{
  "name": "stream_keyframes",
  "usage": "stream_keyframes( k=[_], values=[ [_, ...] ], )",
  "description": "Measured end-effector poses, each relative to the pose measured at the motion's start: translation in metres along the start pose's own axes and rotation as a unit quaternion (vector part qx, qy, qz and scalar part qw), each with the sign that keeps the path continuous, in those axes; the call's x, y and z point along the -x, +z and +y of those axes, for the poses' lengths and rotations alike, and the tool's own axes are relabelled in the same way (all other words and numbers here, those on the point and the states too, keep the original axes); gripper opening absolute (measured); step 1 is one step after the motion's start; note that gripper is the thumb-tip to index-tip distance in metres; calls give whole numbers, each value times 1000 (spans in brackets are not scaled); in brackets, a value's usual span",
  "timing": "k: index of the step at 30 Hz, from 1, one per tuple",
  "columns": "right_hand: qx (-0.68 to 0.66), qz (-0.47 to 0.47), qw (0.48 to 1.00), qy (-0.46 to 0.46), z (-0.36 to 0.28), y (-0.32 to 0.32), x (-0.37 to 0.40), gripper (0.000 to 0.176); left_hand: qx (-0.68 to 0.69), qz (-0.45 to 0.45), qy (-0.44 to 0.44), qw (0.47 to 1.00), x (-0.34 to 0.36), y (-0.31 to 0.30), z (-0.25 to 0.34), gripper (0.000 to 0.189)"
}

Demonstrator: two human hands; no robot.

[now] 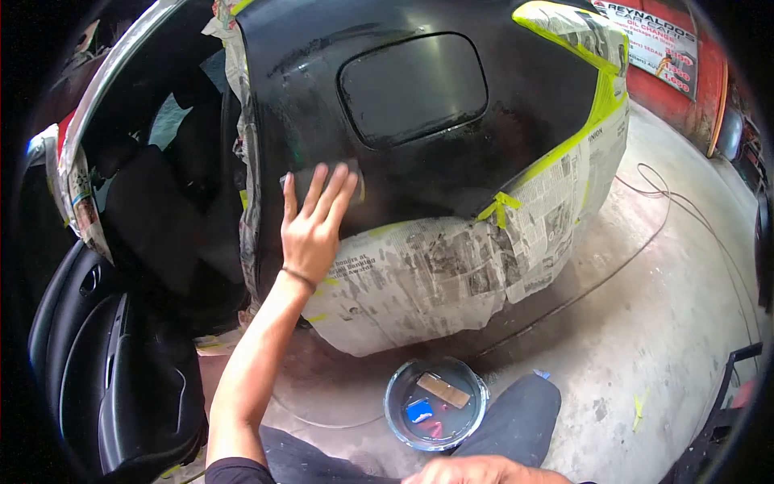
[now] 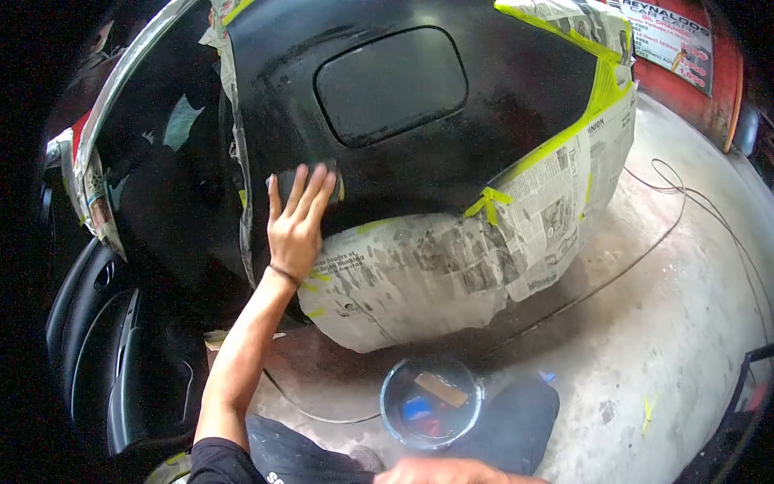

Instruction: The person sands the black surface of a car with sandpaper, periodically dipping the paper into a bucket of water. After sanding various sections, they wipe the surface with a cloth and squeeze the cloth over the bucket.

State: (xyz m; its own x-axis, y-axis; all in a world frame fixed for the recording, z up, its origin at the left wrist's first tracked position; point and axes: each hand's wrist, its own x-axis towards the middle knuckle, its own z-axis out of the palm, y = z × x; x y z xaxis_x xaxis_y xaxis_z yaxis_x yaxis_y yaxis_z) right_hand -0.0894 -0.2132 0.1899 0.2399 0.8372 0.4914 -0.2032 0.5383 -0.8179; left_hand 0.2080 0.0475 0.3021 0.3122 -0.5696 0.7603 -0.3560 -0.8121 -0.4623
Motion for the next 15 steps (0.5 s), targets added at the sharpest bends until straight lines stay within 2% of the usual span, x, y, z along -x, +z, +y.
stream_keyframes(
  k=[2, 3, 4, 5, 7, 9, 10, 13, 14, 15],
  values=[
    [-122, 157, 979, -45, -18, 3, -10, 21, -17, -18, 17, 1000, 13, -13, -4, 56],
    [-143, 248, 947, -144, -26, 7, -25, 9, -18, -18, 35, 999, 4, -18, -12, 57],
    [-239, 268, 916, -178, -40, 12, -41, 4, -31, -4, 26, 999, -12, -20, -18, 57],
    [-209, 220, 929, -212, -40, 9, -58, 5, -45, 0, 19, 999, -34, -27, -24, 58],
    [-164, 146, 955, -200, -50, 13, -89, 9, -56, 30, 17, 998, -72, -25, -35, 59],
    [-241, 37, 968, -62, -60, 20, -110, 15, -46, 60, 19, 997, -78, -13, -36, 59],
    [-239, 8, 970, -46, -58, 15, -114, 14, -43, 28, 7, 999, -69, -17, -32, 58],
    [-171, 78, 976, -109, -30, 8, -101, 14, -9, -14, 32, 999, 0, -15, -27, 56],
    [-152, 138, 974, -96, -16, 10, -89, 13, 11, -18, 48, 999, 17, -11, -28, 55],
    [-160, 139, 976, -59, -22, 6, -82, 14, -1, -16, 59, 998, 14, -14, -31, 55]
  ],
)
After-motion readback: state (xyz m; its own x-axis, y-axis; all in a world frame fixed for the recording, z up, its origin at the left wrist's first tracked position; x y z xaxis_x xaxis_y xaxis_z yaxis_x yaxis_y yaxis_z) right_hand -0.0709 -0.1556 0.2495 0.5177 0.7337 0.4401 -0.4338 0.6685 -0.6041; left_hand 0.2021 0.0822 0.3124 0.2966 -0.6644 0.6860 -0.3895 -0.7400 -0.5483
